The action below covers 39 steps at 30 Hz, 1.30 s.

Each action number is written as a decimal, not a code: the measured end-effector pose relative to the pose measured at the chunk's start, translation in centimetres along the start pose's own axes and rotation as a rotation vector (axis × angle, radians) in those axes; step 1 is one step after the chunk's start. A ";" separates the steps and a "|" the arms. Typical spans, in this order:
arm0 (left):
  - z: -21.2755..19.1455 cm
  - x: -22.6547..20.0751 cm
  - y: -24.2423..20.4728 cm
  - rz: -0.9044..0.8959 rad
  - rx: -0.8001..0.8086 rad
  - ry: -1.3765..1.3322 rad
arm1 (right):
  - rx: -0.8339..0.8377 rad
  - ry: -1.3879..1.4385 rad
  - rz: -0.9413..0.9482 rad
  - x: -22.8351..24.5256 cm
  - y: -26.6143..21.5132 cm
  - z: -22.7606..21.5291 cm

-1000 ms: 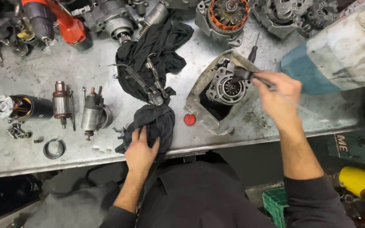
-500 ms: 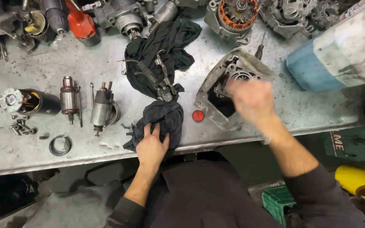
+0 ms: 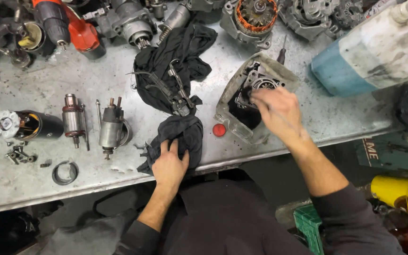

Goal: The person cleans a metal car part, likely a starter motor, by first scrubbing it with a wire brush in a container of dark liquid. They then remove the part and wipe it thoroughly with a black cloth, turning it over to clean all sides.

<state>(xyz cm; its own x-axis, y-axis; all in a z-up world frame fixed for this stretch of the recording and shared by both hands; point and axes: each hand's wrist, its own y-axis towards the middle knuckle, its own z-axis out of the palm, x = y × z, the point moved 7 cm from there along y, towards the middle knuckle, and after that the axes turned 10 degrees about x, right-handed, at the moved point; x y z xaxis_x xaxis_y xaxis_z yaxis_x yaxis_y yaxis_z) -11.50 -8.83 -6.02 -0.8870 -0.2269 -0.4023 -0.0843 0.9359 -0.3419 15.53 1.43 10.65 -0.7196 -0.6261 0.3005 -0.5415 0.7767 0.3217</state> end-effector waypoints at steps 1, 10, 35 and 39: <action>0.0 -0.1 0.0 0.021 -0.020 -0.019 | -0.014 -0.002 0.058 -0.8 0.0 0.2; -0.2 -2.1 0.0 0.128 0.005 0.002 | -0.054 0.031 0.305 -3.9 -5.3 -2.8; -9.3 -4.0 -1.0 0.176 -0.317 -0.188 | -0.278 0.736 0.808 -24.8 -13.9 5.1; -8.8 -4.6 -0.7 0.106 -0.244 -0.206 | -0.295 0.873 0.851 -23.7 -15.7 4.5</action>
<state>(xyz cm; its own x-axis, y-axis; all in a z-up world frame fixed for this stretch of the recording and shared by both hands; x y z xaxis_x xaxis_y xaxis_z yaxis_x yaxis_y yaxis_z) -11.31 -6.06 3.55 -0.7881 -0.1510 -0.5967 -0.1249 0.9885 -0.0852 39.06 4.39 -5.54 -0.2040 0.1411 0.9687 0.1516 0.9822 -0.1111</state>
